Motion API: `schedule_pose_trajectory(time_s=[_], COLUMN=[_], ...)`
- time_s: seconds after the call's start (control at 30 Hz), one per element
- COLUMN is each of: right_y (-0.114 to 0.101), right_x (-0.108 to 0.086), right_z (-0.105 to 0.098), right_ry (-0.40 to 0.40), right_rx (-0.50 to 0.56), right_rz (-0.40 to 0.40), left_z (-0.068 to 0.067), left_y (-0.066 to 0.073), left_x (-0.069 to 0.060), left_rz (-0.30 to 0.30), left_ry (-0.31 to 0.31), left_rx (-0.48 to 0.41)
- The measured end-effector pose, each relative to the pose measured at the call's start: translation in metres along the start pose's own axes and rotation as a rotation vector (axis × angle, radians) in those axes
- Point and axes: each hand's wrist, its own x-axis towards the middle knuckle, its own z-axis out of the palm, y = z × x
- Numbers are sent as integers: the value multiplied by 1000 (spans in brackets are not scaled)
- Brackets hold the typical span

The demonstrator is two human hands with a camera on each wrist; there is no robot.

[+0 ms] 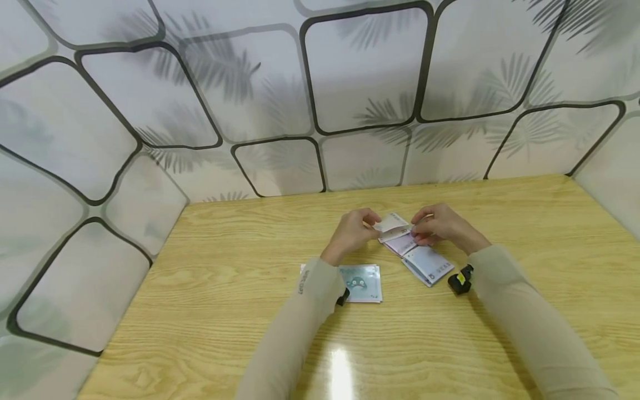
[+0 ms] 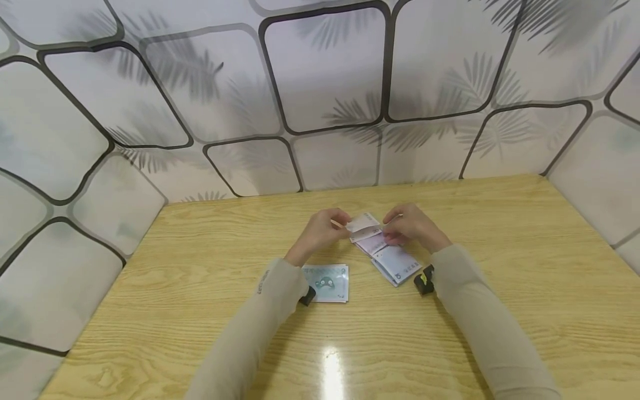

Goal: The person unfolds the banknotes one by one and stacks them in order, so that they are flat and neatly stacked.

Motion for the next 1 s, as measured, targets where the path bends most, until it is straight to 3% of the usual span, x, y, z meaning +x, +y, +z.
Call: schedule_pose_trajectory(time_s=[0.43, 0.73, 0.87, 1.0], right_y=[-3, -3, -4, -4], right_x=[7, 8, 8, 7], right_z=[3, 6, 5, 4], right_ry=[-10, -2, 11, 21], right_rx=[66, 89, 91, 98], right_rz=[20, 8, 15, 17], left_z=[6, 8, 6, 3], left_y=[-1, 2, 3, 1], left_x=[16, 12, 11, 10], left_rz=[-44, -25, 9, 25], left_ry=[1, 14, 53, 133], left_rx=[148, 104, 90, 75])
